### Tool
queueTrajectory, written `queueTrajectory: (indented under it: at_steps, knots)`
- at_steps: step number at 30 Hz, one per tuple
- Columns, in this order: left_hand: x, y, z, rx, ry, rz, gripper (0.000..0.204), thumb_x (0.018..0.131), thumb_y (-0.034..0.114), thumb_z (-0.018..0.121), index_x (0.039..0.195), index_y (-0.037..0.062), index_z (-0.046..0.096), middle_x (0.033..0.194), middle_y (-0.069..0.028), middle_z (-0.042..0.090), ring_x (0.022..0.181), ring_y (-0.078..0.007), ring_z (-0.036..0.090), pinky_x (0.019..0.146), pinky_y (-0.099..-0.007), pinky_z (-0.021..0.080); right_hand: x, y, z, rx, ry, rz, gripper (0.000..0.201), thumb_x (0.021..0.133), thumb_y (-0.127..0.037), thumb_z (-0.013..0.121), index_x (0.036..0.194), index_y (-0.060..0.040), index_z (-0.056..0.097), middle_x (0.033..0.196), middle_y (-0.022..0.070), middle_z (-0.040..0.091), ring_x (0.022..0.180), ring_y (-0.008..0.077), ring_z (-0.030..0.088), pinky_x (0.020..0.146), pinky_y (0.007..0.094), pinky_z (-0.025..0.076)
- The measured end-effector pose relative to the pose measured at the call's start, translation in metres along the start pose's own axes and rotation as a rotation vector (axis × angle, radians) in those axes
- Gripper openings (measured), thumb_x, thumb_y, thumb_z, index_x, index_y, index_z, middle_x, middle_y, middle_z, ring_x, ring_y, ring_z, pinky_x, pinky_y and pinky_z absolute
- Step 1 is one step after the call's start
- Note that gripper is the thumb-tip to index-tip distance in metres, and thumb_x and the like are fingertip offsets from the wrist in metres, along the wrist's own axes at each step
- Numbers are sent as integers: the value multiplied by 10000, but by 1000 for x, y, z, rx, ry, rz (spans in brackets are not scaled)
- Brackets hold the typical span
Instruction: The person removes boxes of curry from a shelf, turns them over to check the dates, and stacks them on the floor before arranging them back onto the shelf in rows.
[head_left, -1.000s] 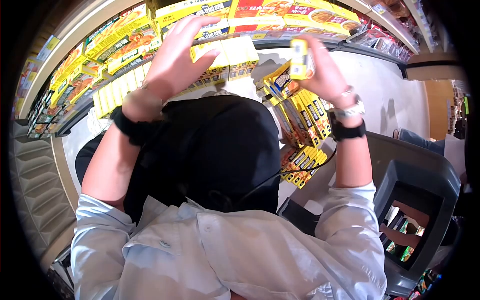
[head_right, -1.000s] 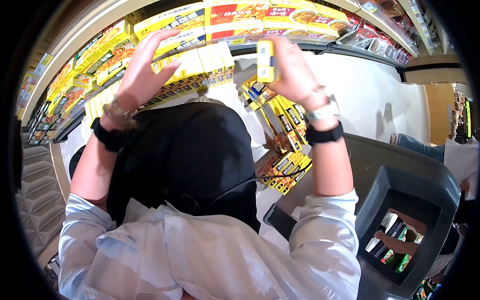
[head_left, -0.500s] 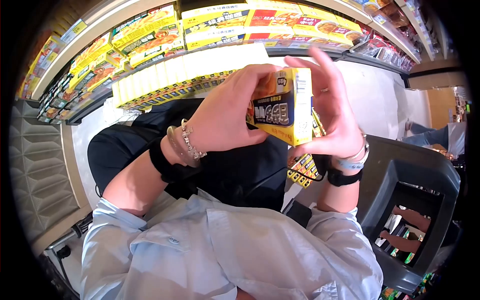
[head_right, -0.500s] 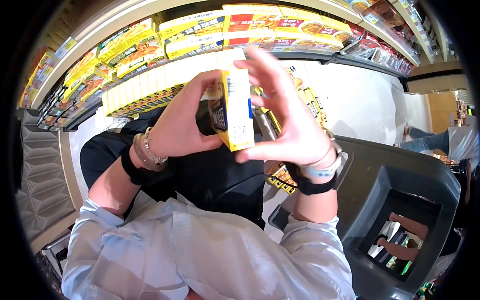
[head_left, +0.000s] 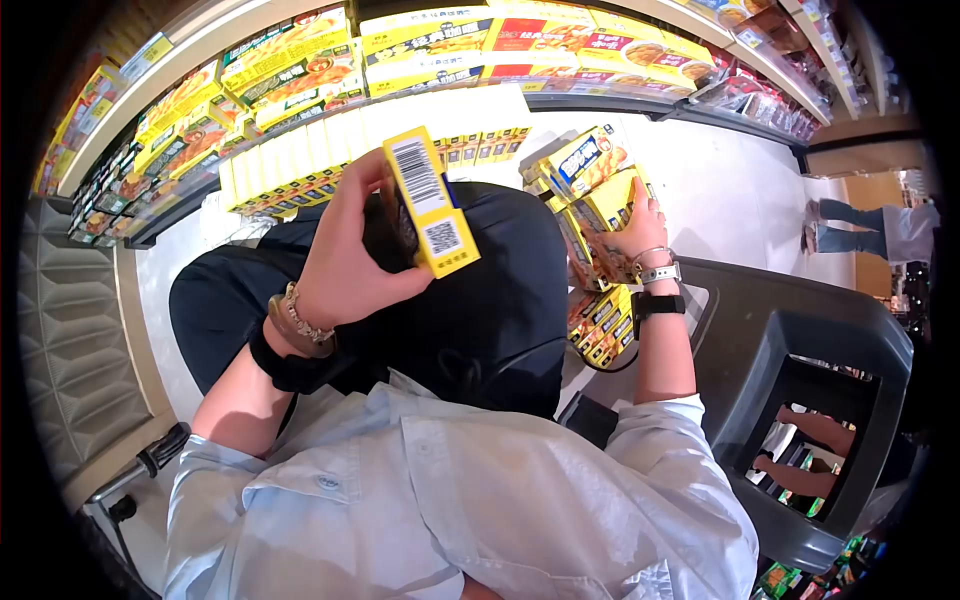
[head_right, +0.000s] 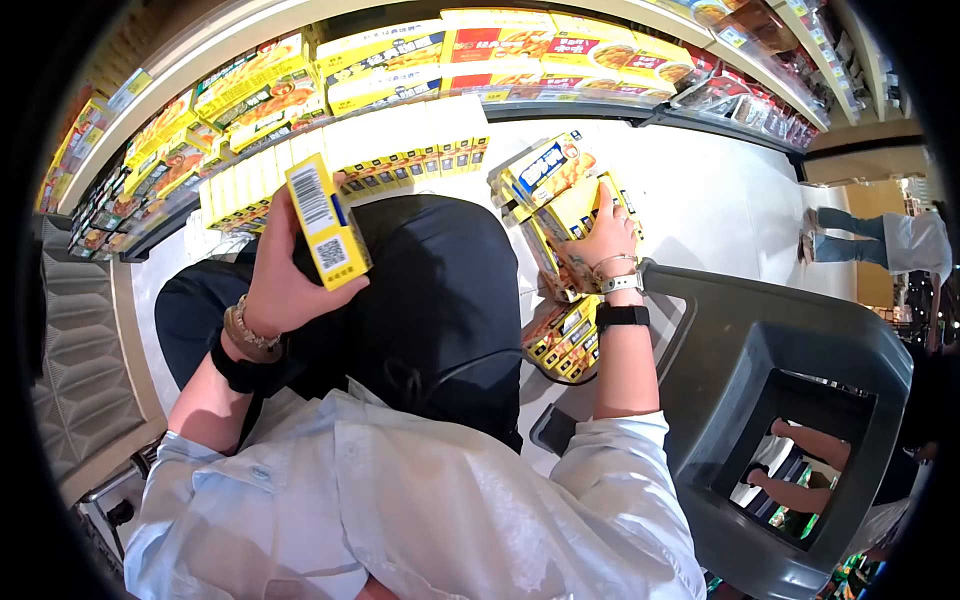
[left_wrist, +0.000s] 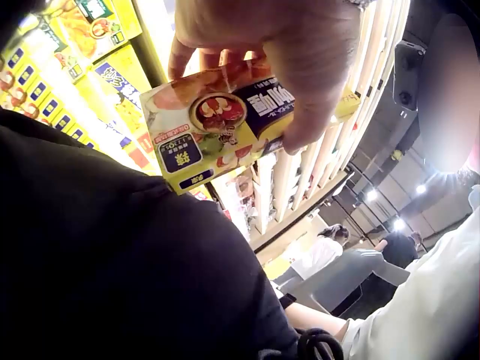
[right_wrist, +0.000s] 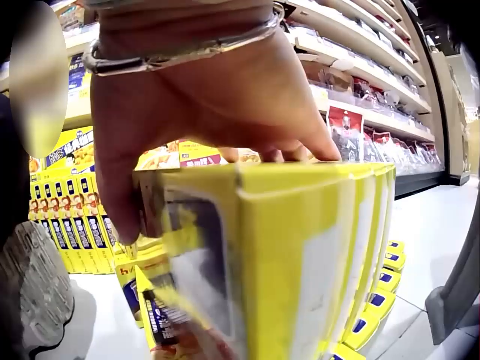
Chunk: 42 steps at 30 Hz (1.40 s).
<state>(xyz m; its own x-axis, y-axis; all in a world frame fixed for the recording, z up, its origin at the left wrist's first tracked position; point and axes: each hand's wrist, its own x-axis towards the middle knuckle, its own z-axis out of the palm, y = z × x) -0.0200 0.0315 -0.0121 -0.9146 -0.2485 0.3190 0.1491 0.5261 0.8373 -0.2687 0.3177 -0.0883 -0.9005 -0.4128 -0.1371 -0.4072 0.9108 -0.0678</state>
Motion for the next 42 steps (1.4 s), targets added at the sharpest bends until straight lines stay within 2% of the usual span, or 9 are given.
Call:
queueTrajectory:
  at_steps: [9, 20, 23, 25, 26, 29, 36, 39, 42]
  knots:
    - [-32, -9, -21, -370, 24, -9, 900, 570, 159, 789, 1293, 38, 266, 1233, -98, 404, 1140, -183, 406, 995, -350, 290, -26, 11, -17, 299, 220, -151, 900, 567, -204, 784, 1293, -39, 277, 1054, 183, 518, 961, 296, 524, 815, 362, 453]
    - [-61, -37, -36, -1268, -48, -718, 505, 868, 405, 441, 1223, 47, 405, 1120, -133, 537, 933, -242, 575, 807, -371, 478, -107, -102, -98, 2265, -450, -160, 502, 868, -399, 404, 1231, -53, 434, 1206, 128, 503, 1049, 272, 516, 915, 394, 396]
    - [-69, -32, -34, -1420, -12, -787, 476, 864, 424, 452, 1185, 73, 459, 1059, -77, 572, 915, -221, 579, 799, -367, 472, -118, -167, -100, 2990, -865, 974, 498, 881, -412, 380, 1233, -65, 444, 1211, 129, 502, 1085, 291, 489, 943, 410, 365]
    - [-74, -25, -35, -1478, -14, -784, 455, 864, 414, 459, 1175, 82, 479, 1054, -72, 579, 917, -194, 580, 817, -351, 459, -138, -216, -90, 2244, -548, 446, 492, 886, -409, 371, 1228, -65, 454, 1217, 134, 498, 1096, 300, 482, 961, 424, 345]
    - [-77, -19, -37, -1511, -6, -790, 436, 861, 405, 467, 1163, 91, 498, 1066, -58, 582, 916, -169, 581, 833, -322, 446, -128, -211, -65, 2485, -1135, 9, 490, 886, -404, 365, 1227, -65, 459, 1216, 134, 499, 1107, 305, 476, 973, 435, 332]
    - [-84, -8, -36, -1607, 12, -746, 424, 866, 391, 461, 1159, 88, 506, 1086, -47, 585, 930, -151, 579, 837, -308, 437, -127, -217, -39, 2515, -1392, -142, 488, 884, -403, 363, 1245, -84, 444, 1251, 130, 471, 1131, 306, 457, 981, 447, 316]
    - [-102, -22, -30, -1403, -34, -822, 514, 828, 501, 451, 1162, 114, 506, 1061, -24, 592, 926, -123, 573, 784, -309, 454, -130, -221, -26, 2331, -1432, -16, 478, 893, -378, 351, 1257, -77, 424, 1252, 130, 468, 1137, 305, 451, 985, 442, 314]
    - [-102, -10, -40, -1318, -32, -838, 535, 827, 530, 421, 1165, 124, 502, 1051, -21, 593, 921, -124, 575, 732, -327, 477, -138, -211, -14, 1482, -721, -404, 448, 902, -307, 323, 1259, -51, 407, 1277, 133, 440, 1168, 294, 419, 1000, 423, 297]
    - [-100, -6, -51, -1193, -152, -872, 532, 829, 523, 415, 1166, 119, 499, 1040, -39, 599, 878, -150, 601, 677, -351, 513, -144, -203, -8, 2333, -1349, 23, 473, 899, -337, 317, 1271, -53, 390, 1298, 114, 423, 1186, 288, 400, 1011, 421, 279]
